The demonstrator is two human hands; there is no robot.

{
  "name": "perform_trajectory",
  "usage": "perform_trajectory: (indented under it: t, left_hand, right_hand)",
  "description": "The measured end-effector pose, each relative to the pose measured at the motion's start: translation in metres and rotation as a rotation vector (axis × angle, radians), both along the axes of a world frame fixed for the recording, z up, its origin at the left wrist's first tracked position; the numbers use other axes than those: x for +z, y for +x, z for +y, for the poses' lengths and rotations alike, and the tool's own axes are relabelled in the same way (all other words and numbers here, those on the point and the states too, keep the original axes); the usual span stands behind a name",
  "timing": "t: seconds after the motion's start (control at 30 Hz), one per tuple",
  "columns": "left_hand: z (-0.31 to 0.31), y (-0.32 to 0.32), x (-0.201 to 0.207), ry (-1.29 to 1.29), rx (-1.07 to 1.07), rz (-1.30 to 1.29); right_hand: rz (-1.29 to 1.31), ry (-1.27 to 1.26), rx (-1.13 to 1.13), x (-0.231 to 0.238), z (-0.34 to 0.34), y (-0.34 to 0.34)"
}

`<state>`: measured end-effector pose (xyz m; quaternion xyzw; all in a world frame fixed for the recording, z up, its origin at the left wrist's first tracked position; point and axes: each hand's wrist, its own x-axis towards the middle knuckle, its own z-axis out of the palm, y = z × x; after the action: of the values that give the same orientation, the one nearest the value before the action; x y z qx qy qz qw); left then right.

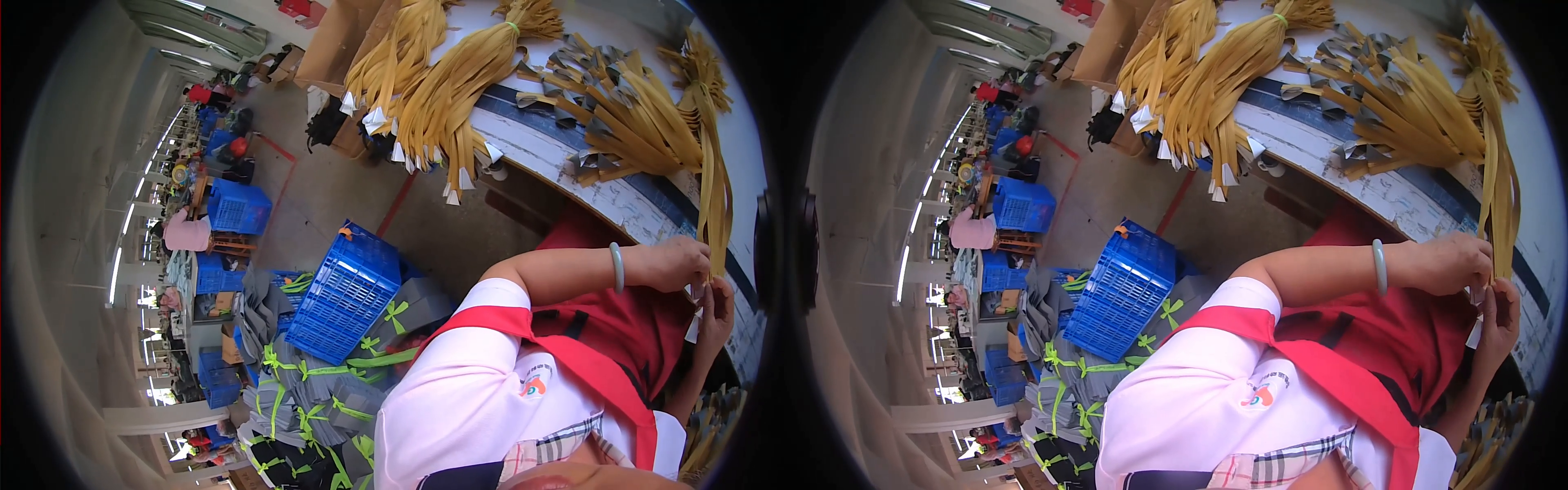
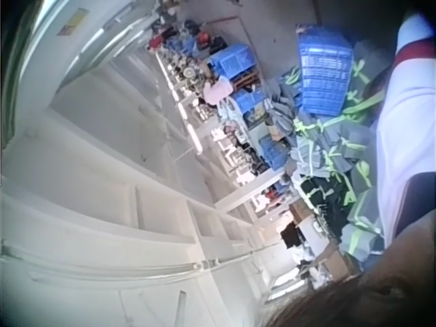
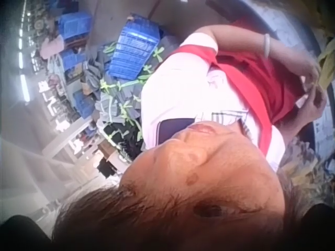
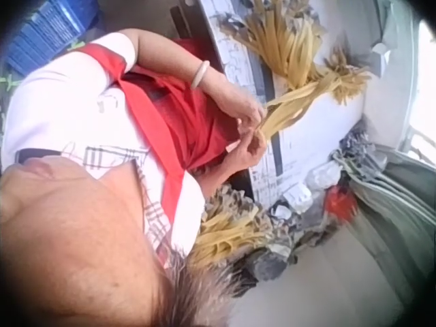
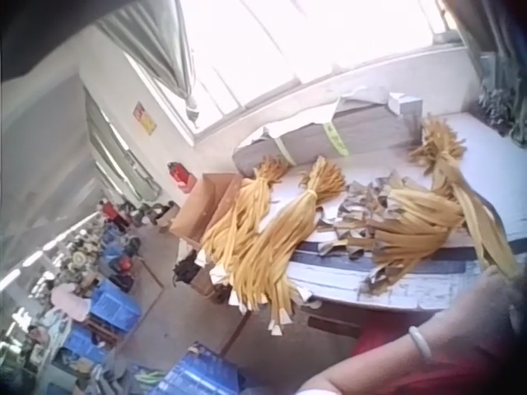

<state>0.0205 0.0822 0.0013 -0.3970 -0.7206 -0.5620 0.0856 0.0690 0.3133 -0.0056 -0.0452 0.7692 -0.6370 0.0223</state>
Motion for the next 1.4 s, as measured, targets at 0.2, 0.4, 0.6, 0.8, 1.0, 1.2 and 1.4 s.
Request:
perform_trajectory:
  t: [0.2,0.4,0.6,0.8,1.0,1.2,1.4]
  left_hand:
    - [-0.022,-0.008,0.016,0.312,-0.044,-0.407]
    - [-0.041,-0.015,0.011,0.337,-0.24,-0.609]
    - [-0.055,-0.019,0.031,0.327,-0.276,-0.646]
    - [-0.052,-0.025,0.014,0.427,-0.224,-0.691]
    - [-0.063,-0.027,0.026,0.462,-0.396,-0.839]
    - [-0.059,-0.014,0.035,0.29,0.013,-0.601]
    - [-0.04,-0.013,0.019,0.137,0.434,0.094]
  right_hand:
    - [0.192,0.04,0.129,0.021,-0.037,-0.022]
    - [0.127,-0.001,0.338,0.022,-0.039,-0.048]
    - [0.105,-0.081,0.355,0.019,-0.053,-0.054]
    - [0.152,-0.109,0.335,0.023,-0.068,-0.056]
    - [0.078,-0.109,0.353,0.032,-0.069,-0.054]
    - [0.071,-0.076,0.128,0.027,-0.081,-0.05]
    - [0.619,0.382,-0.056,0.041,-0.121,-0.039]
